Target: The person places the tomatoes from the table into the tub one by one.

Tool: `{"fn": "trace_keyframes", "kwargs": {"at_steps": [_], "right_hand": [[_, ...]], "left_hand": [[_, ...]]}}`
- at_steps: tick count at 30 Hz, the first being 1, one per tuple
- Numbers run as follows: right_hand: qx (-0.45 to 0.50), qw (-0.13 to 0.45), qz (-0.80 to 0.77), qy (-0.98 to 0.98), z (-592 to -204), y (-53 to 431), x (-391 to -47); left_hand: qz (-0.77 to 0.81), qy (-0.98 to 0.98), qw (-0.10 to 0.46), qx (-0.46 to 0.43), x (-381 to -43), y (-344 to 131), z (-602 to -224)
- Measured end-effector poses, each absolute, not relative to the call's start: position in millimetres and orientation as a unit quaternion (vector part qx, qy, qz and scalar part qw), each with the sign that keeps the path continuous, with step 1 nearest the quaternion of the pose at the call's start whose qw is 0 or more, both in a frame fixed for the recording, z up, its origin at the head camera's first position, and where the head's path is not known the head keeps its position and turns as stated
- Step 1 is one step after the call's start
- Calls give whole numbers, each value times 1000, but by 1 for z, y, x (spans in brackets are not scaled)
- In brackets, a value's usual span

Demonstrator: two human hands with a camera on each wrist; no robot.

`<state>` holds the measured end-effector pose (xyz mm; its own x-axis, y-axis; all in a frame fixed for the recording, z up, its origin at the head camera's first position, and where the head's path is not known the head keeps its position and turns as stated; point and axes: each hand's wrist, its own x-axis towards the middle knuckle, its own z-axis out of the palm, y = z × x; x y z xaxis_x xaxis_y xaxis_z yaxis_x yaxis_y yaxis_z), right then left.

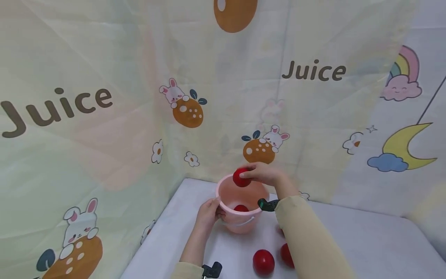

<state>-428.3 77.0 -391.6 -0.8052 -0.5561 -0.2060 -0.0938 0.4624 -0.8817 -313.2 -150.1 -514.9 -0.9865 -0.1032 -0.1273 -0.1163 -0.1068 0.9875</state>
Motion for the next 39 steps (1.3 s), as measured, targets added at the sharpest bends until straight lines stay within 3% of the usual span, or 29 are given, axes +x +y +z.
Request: {"fn": "trace_keyframes", "kwargs": {"at_steps": [19,28,39], "right_hand": [[-108,334,-509,786,-437,35,-434],[-108,317,-501,798,-448,26,-431],[-84,337,-459,818,-462,26,-437]], "left_hand": [[728,681,0,-75,-313,-150,-518],[729,679,-1,-85,-315,-151,-518],[731,678,-4,-82,-312,-151,-516]]}}
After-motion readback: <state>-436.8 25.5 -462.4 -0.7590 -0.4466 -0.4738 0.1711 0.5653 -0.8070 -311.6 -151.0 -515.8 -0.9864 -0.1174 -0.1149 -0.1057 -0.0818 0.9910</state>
